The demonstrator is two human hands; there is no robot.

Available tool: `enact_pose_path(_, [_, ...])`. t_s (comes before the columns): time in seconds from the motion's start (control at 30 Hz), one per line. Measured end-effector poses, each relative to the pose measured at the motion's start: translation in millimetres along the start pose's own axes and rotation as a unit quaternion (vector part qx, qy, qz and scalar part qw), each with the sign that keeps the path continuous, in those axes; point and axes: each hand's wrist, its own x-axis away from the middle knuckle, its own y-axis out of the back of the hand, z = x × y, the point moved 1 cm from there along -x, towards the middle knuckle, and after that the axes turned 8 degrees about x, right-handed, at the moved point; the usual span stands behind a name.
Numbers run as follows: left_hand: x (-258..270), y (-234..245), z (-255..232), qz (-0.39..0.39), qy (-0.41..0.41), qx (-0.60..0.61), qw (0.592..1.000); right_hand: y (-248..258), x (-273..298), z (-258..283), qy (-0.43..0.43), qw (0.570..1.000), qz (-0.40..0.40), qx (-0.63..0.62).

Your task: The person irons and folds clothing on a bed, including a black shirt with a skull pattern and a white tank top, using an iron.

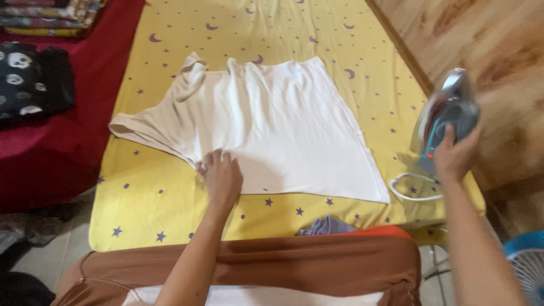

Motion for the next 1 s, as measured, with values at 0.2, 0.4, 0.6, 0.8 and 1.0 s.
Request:
enact_pose_path(0.2, [-60.8,-49.2,-12.8,-0.117,-0.128,0.106,0.979,3.7,-11.4,143.1,0.208,0.948,0.231,0.062])
enact_pose_path(0.4, [-50.9,-50.5,17.7,-0.113,-0.087,0.038,0.989,-60.3,81.0,250.2,0.328,0.833,0.444,0.045])
enact_pose_path(0.6, [-51.1,-39.5,15.5,-0.132,-0.064,0.024,0.989,-90.3,71.4,227.3,0.242,0.879,0.38,0.158])
enact_pose_path(0.8, [-53.0,-42.7,15.5,-0.128,-0.052,0.024,0.99,-127.9,-5.3,159.7,0.09,0.933,0.322,0.132])
enact_pose_path(1.0, [-54.2,-44.8,16.8,-0.129,-0.05,0.016,0.99,-86.0,81.8,213.9,0.26,0.849,0.456,0.053])
